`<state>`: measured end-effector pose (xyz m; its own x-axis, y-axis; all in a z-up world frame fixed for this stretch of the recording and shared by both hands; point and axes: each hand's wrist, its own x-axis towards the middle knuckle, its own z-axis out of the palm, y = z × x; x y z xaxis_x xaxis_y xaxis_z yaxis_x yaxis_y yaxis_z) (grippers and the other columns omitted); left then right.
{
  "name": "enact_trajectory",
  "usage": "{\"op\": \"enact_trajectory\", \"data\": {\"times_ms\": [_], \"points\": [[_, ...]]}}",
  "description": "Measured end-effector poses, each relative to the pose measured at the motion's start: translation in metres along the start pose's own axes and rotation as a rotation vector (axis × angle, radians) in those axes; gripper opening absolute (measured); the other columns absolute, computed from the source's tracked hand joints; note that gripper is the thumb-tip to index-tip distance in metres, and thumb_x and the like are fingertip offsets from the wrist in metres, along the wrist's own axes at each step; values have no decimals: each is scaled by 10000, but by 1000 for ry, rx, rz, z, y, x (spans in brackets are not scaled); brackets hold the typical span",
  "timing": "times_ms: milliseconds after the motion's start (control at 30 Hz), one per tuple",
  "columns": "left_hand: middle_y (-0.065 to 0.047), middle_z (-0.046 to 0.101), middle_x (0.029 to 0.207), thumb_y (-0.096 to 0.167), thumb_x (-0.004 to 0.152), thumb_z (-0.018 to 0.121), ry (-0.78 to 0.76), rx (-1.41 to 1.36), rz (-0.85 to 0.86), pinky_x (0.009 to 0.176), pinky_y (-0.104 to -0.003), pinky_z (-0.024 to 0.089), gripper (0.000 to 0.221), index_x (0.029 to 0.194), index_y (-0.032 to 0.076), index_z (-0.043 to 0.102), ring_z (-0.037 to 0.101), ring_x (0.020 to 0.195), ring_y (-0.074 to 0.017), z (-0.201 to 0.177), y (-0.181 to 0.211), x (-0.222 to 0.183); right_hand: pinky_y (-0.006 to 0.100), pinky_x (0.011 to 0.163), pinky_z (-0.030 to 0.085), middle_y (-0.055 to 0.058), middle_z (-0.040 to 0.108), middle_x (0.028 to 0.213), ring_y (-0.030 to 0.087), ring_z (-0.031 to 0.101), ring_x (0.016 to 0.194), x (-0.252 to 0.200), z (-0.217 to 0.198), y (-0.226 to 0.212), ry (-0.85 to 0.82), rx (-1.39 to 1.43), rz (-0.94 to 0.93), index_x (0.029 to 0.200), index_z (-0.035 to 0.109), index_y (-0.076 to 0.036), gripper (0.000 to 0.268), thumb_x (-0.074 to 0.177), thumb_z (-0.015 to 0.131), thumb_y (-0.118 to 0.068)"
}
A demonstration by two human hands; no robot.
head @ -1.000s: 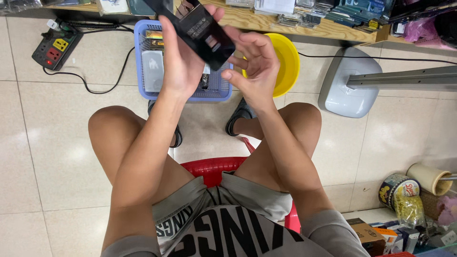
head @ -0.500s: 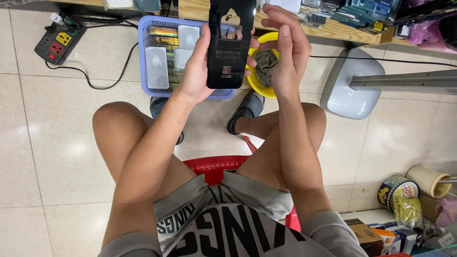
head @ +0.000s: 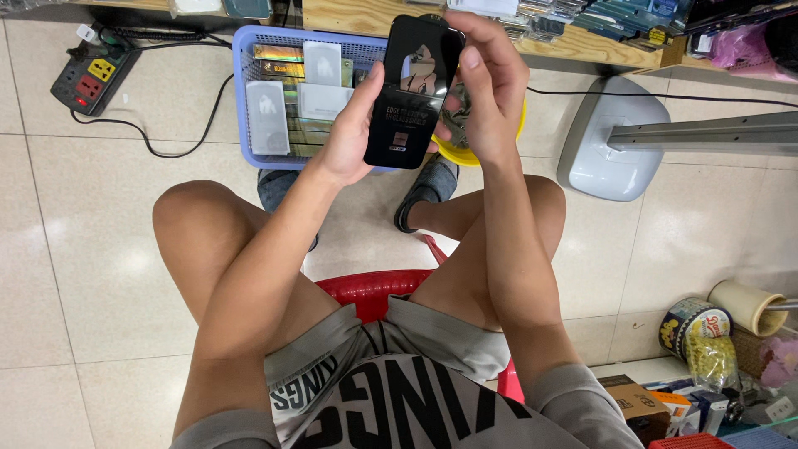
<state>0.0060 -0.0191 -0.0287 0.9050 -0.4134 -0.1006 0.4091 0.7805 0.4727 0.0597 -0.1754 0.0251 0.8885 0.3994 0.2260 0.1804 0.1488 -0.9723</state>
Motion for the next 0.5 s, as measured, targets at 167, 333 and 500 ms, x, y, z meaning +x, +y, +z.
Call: {"op": "enact_trajectory", "data": {"times_ms": [167,333,500], "points": [[-206,666,1310,573,1003,427,-18,-13,30,923,-468,617,699,1464,58,532,702,1115,-320,1,0,-2,247,604,476,60,590,1287,131,531,890,0,-9,0,-82,-282,-71,1396,514,-114,524,1006,709,-403],[-209,662,1272,542,1036,424,-26,-50,122,1033,-400,534,685,1458,15,536,655,1151,-284,7,-2,-1,284,884,599,41,450,1568,208,550,1397,0,1,-3,-220,-451,-85,1551,388,-175,941,842,939,-456],[-174,636,1406,593,1003,395,209,99,224,1185,-427,483,730,1401,12,588,617,1324,-302,8,-8,-2,285,912,565,69,537,1431,193,582,1295,3,13,-1,-180,-427,-97,1433,395,-176,920,774,993,-406]]}}
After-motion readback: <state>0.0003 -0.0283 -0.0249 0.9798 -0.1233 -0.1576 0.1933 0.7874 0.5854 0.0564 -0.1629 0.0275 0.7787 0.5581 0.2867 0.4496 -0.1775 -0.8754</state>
